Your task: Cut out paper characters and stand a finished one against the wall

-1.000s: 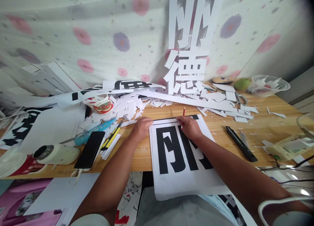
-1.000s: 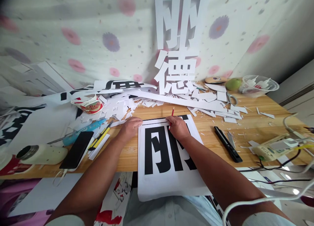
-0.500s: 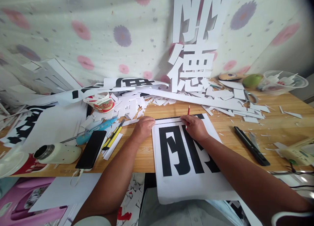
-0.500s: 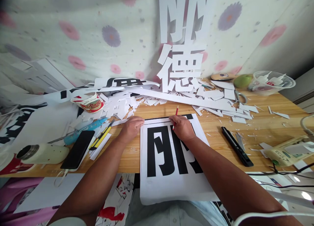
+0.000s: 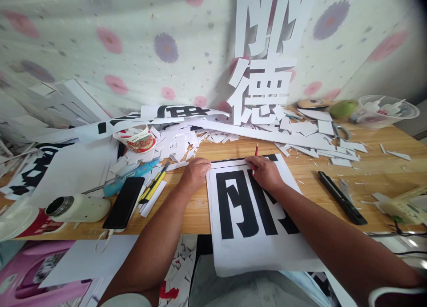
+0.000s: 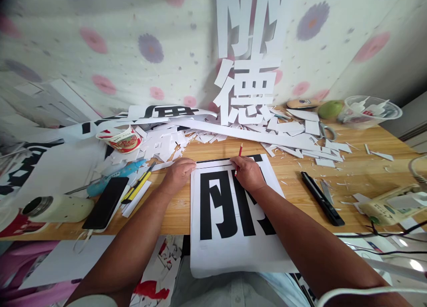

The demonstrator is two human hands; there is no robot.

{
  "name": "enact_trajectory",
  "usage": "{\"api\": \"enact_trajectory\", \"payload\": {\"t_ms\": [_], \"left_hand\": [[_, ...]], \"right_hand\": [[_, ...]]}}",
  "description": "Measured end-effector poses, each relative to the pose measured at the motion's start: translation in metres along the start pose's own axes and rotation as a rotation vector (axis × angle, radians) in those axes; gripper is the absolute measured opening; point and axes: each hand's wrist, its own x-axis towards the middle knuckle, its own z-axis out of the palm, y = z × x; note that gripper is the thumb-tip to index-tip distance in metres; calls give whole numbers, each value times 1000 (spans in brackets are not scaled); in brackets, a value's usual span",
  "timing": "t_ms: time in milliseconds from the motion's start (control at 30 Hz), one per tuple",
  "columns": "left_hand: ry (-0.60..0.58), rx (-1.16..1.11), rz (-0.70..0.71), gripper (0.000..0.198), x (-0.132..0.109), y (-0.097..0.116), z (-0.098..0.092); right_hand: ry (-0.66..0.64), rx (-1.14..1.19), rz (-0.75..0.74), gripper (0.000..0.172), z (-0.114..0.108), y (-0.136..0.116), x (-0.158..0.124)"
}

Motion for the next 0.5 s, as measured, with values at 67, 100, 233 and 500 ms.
{"api": "enact_trajectory", "payload": {"t_ms": [67,100,233,500], "left_hand": [[19,-7,15,25,0,0,0],[24,-10,16,25,0,0,0],[27,-19,-5,25,1,2,-1],[-10,-34,-55,25,0,7,-4]], "right_hand": [[4,-1,-5,24,0,0,0],[7,1,-10,24,0,0,0],[13,10,-20,24,1,1,0],[16,25,-24,21,0,0,-1]]}}
